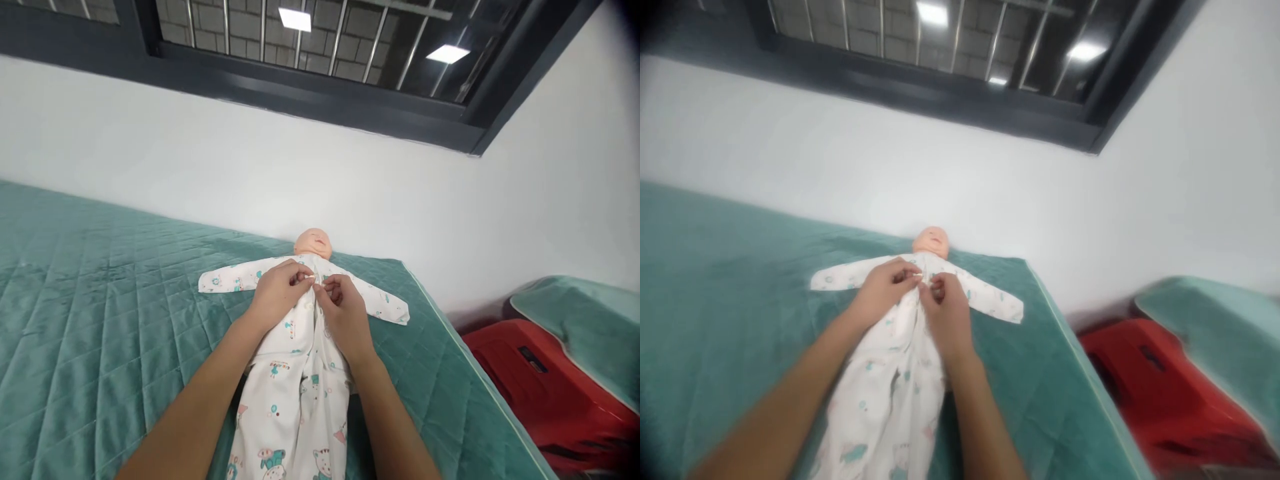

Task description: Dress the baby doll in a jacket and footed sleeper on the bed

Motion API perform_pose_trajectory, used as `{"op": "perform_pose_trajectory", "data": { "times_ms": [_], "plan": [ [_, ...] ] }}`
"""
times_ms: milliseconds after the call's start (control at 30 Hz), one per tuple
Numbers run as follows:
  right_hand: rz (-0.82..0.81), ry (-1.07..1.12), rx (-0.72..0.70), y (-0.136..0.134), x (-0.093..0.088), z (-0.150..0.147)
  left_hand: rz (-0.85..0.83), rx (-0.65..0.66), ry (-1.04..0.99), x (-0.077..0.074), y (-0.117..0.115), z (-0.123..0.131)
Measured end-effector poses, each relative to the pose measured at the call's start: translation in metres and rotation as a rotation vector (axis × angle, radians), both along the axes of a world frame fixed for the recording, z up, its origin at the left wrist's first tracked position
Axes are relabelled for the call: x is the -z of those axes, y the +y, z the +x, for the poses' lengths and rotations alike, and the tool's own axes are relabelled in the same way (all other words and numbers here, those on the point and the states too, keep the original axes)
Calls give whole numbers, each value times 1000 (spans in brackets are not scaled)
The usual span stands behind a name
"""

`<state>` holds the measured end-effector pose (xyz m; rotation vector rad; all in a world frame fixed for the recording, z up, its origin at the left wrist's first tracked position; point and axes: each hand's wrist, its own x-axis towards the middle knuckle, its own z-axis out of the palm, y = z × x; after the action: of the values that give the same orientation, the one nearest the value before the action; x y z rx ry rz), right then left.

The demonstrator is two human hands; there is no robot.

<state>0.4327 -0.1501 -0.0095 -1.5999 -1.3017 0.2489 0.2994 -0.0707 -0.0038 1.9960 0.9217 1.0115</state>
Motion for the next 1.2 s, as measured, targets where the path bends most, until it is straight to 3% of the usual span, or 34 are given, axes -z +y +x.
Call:
{"op": "perform_pose_trajectory", "data": {
  "times_ms": [167, 500, 733, 867, 1200],
  "plan": [
    [-114, -12, 28, 4, -4, -2, -97, 66, 4, -3, 3, -2],
    [-213, 412, -140, 5, -6, 14, -54, 45, -117, -3, -3, 10],
    [-111, 629, -173, 10, 0, 17, -76, 64, -104, -1, -3, 8],
    [-30, 560, -181, 10, 2, 15, -110, 78, -139, -1, -2, 7],
    [-56, 440, -103, 4, -3, 7, -210, 79, -166, -4, -1, 5]
  ]
}}
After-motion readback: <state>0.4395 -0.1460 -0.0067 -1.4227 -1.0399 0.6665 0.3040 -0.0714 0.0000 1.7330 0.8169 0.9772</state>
